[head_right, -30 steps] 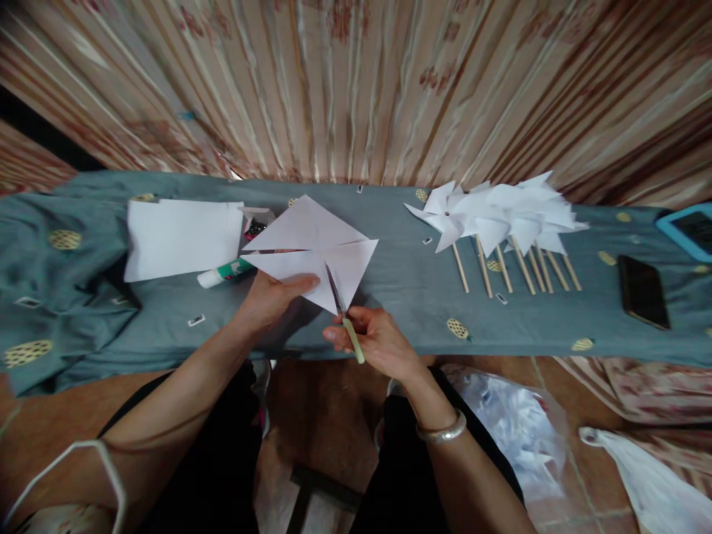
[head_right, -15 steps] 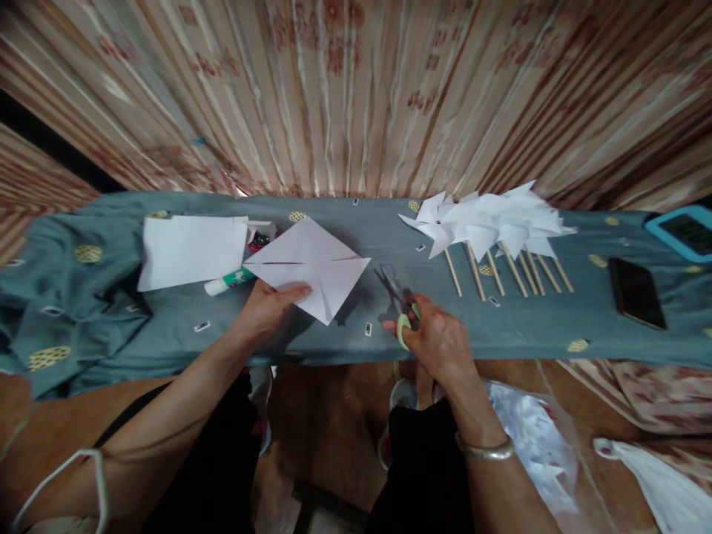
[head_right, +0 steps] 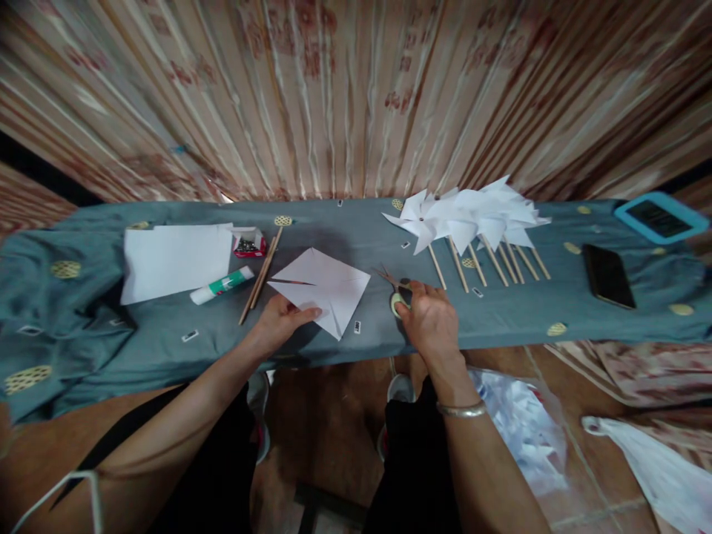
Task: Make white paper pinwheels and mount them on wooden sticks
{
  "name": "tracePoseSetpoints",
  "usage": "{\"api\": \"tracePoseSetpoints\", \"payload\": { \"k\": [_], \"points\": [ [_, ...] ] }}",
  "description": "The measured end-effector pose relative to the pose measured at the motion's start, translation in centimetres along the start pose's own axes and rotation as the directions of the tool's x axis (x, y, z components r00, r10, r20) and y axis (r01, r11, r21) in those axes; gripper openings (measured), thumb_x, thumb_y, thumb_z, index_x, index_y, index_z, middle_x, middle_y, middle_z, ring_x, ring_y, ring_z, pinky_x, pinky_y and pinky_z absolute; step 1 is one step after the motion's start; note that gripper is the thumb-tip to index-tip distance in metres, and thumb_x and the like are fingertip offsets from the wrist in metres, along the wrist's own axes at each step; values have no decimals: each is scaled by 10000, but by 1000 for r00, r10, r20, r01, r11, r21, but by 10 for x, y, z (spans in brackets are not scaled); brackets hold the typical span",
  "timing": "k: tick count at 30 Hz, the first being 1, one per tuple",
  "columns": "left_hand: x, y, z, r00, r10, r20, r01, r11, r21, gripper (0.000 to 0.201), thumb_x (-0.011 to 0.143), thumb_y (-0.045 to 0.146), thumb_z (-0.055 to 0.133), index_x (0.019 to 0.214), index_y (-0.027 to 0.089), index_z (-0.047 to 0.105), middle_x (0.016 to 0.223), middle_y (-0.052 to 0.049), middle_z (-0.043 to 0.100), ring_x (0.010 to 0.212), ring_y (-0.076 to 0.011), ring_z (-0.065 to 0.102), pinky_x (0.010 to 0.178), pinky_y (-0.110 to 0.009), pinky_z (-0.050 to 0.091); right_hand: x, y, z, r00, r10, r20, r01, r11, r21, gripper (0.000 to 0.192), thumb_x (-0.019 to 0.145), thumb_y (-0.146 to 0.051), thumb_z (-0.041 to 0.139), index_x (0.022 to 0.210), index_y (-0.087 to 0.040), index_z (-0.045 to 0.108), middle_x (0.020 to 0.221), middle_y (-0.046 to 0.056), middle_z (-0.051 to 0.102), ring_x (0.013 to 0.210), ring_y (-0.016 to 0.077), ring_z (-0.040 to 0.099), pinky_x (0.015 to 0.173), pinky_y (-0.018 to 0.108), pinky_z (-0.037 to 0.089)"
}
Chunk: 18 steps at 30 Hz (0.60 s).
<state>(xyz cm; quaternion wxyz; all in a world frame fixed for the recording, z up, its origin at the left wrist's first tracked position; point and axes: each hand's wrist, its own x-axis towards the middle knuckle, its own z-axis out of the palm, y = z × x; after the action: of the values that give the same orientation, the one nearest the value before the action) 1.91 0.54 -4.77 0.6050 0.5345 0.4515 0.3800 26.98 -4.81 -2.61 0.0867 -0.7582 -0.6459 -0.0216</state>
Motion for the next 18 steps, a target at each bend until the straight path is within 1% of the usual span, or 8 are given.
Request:
{"api": "tracePoseSetpoints", "payload": {
  "k": [3,5,7,9,11,13,15,18],
  "points": [
    [-3,2,-7,1000,27,-8,-26,999,21,439,630,330,743,1021,172,620,1023,-103,743,945,-268,713,897,-460,551,3,4,3,1000,14,-21,-14,1000,-9,349,866,-323,601,1149,-124,643,1061,205,709,1009,360,643,865,455,502],
    [-6,4,-15,995,76,-65,-70,993,95,619,663,346,735,1226,168,547,1209,-138,683,1055,-276,683,931,-463,538,4,7,4,999,24,-29,-24,1000,1,352,844,-323,629,1137,-128,651,1055,182,718,992,342,651,864,438,506],
    [-8,7,-26,967,209,-148,-163,948,275,758,708,349,720,1388,179,431,1445,-176,512,1249,-303,571,1022,-490,478,5,10,4,1000,20,-21,-19,999,29,350,834,-324,642,1128,-134,661,1065,166,722,991,328,658,872,428,508],
    [-10,10,-35,903,401,-153,-268,805,530,776,755,333,699,1444,169,382,1541,-186,388,1395,-324,408,1135,-527,349,6,13,3,999,12,-31,-10,998,58,330,841,-327,633,1108,-137,674,1080,164,720,993,328,659,874,433,509],
    [-12,12,-39,852,523,-32,-346,608,715,654,823,306,641,1425,170,428,1516,-166,432,1433,-317,344,1175,-540,277,7,12,0,997,8,-77,-2,996,86,295,870,-315,589,1089,-141,684,1095,173,714,1007,333,652,877,444,506],
    [-13,12,-36,837,530,135,-413,452,790,458,892,246,542,1347,189,527,1441,-129,535,1422,-296,368,1172,-548,282,8,4,0,991,-7,-135,24,992,127,277,903,-281,532,1093,-148,684,1126,178,706,1043,321,640,917,447,493],
    [-14,10,-27,850,450,275,-458,370,809,375,923,177,461,1272,196,594,1388,-102,596,1414,-281,394,1171,-563,276,11,-11,4,984,-56,-170,90,976,197,274,921,-246,500,1099,-146,683,1170,171,699,1084,291,627,983,429,468],
    [-14,6,-14,875,322,362,-461,323,826,394,929,161,441,1296,173,585,1427,-110,566,1440,-286,358,1186,-578,234,19,-43,17,973,-137,-187,192,928,319,264,912,-234,529,1068,-105,699,1169,169,703,1100,277,616,1017,403,450]
  ]
}}
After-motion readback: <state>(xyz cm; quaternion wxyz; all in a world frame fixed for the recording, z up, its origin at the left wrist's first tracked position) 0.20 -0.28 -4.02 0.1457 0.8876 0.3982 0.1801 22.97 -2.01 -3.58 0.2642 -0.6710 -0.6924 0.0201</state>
